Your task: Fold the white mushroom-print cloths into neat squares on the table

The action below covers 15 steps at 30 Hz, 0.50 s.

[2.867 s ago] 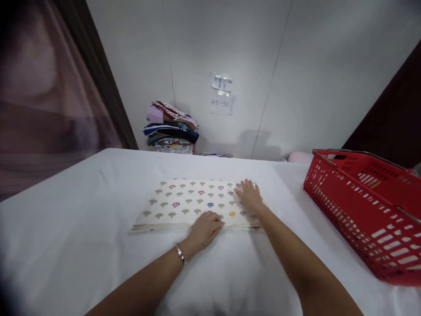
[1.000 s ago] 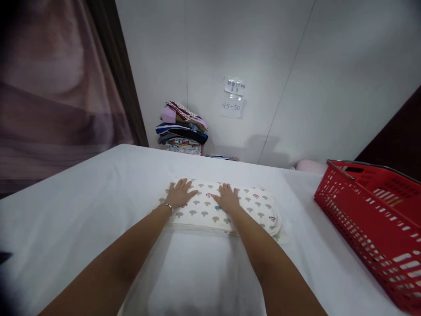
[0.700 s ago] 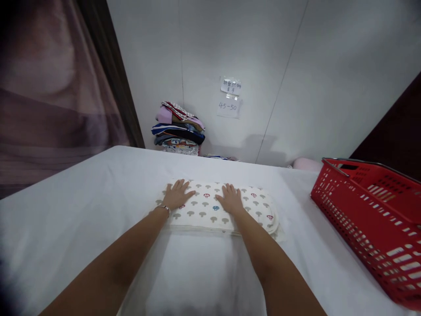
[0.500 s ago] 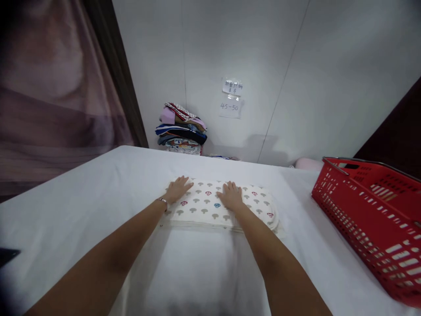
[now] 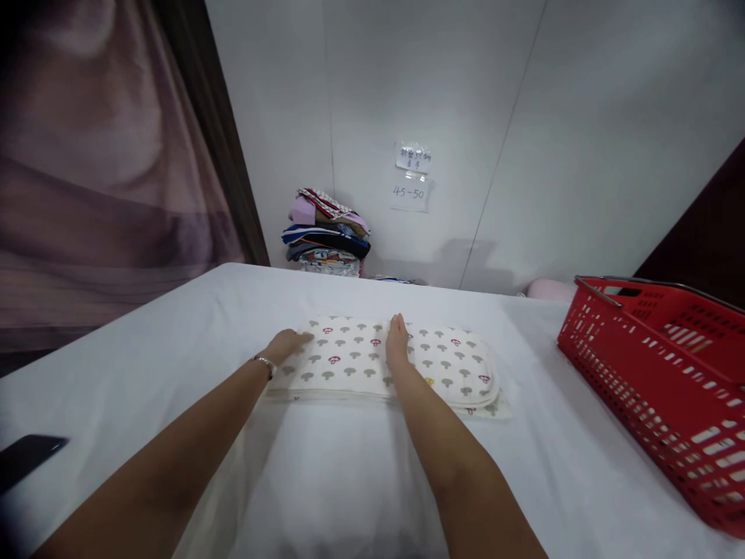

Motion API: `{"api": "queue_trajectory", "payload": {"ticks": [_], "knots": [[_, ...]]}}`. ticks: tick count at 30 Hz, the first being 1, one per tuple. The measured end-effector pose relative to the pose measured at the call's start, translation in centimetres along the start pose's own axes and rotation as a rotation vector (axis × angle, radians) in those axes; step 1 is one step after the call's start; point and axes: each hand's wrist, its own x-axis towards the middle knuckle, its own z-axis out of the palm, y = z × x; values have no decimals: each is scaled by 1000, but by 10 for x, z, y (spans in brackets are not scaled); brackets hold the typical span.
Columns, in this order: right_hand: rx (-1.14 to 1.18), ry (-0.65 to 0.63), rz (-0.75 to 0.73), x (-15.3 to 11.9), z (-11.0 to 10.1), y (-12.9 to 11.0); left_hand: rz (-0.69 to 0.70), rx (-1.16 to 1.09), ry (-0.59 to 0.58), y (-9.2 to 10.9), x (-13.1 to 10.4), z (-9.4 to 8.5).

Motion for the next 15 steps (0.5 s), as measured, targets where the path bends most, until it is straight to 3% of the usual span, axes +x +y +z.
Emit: {"api": "queue_trajectory", "payload": {"ticks": [2, 8, 11, 13, 15], "knots": [[140, 15, 123, -3, 3, 4, -10, -109, -55, 0, 1, -4], [384, 27, 139, -9, 4, 2, -14, -507, -236, 6, -13, -20], [451, 36, 144, -9, 3, 0, 81, -592, -406, 32, -27, -38], [502, 46, 154, -8, 4, 1, 135, -609, -550, 59, -36, -48], [664, 64, 156, -5, 6, 3, 169, -598, -593, 92, -46, -52]]}}
